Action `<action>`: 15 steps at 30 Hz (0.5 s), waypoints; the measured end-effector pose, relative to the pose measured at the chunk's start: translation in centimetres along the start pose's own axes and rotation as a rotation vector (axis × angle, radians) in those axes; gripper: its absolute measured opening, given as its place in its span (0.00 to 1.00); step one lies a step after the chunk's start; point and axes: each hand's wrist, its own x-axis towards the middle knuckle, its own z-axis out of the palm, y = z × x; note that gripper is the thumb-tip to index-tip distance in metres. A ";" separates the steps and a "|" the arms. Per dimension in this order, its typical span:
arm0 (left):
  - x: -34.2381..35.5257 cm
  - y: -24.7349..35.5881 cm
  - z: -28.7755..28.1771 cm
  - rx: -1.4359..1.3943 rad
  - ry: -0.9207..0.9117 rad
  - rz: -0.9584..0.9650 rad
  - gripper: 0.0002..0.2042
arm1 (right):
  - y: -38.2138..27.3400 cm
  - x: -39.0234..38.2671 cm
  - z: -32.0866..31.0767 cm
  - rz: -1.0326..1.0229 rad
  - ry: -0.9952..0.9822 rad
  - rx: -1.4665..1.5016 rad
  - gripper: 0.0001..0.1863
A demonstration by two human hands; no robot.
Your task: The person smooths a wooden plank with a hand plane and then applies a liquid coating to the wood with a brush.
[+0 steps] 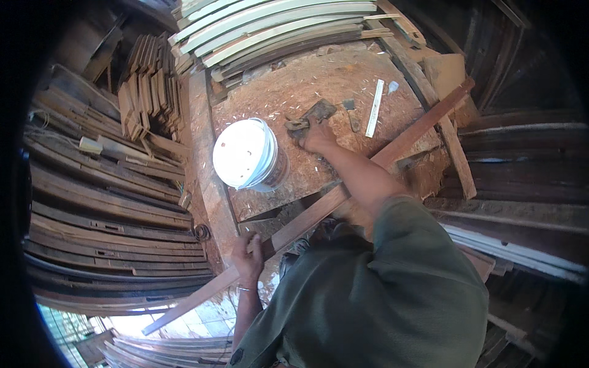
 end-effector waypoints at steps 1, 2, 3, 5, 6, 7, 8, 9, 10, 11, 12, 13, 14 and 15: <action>0.2 -0.1 0.0 0.003 -0.023 0.005 0.07 | -0.7 0.1 0.6 0.031 0.055 0.044 0.48; 0.3 -0.2 0.1 0.003 -0.039 0.004 0.07 | -1.1 0.4 1.3 0.055 0.111 0.080 0.48; 0.7 -0.2 0.1 0.001 -0.056 0.013 0.07 | -0.6 1.4 2.1 0.088 0.103 0.152 0.48; 0.7 0.0 0.0 -0.010 -0.068 0.001 0.08 | -0.8 2.6 3.1 0.138 0.083 0.297 0.46; 0.8 -0.1 0.0 -0.013 -0.069 -0.006 0.08 | -0.9 2.8 2.9 0.157 0.104 0.317 0.45; 0.5 -0.1 0.1 -0.004 -0.067 0.018 0.10 | -1.0 2.1 2.5 0.181 0.119 0.333 0.44; 0.5 -0.3 0.0 -0.004 -0.079 0.034 0.10 | -1.2 1.3 2.1 0.207 0.135 0.351 0.44; 0.9 -0.4 -0.1 -0.006 -0.094 0.052 0.10 | -1.5 1.2 1.7 0.223 0.235 0.379 0.40; 1.0 -0.2 -0.2 -0.015 -0.119 0.070 0.10 | -1.3 0.9 0.9 0.216 0.272 0.481 0.40; 1.3 0.4 -0.7 -0.039 -0.122 0.090 0.10 | -1.1 0.3 0.0 0.209 0.309 0.580 0.40; 1.0 -0.2 -0.7 -0.066 -0.120 0.091 0.10 | -1.5 -1.3 -1.6 0.196 0.352 0.679 0.39; 0.7 -0.9 -0.4 -0.095 -0.121 0.095 0.10 | -1.5 -3.7 -2.7 0.174 0.305 0.880 0.36; 0.6 -1.3 -0.2 -0.130 -0.125 0.109 0.10 | -1.7 -6.5 -4.3 0.165 0.264 1.078 0.34; 0.9 -1.2 -0.2 -0.124 -0.144 0.143 0.10 | -0.2 -8.1 -5.3 0.143 0.209 1.259 0.32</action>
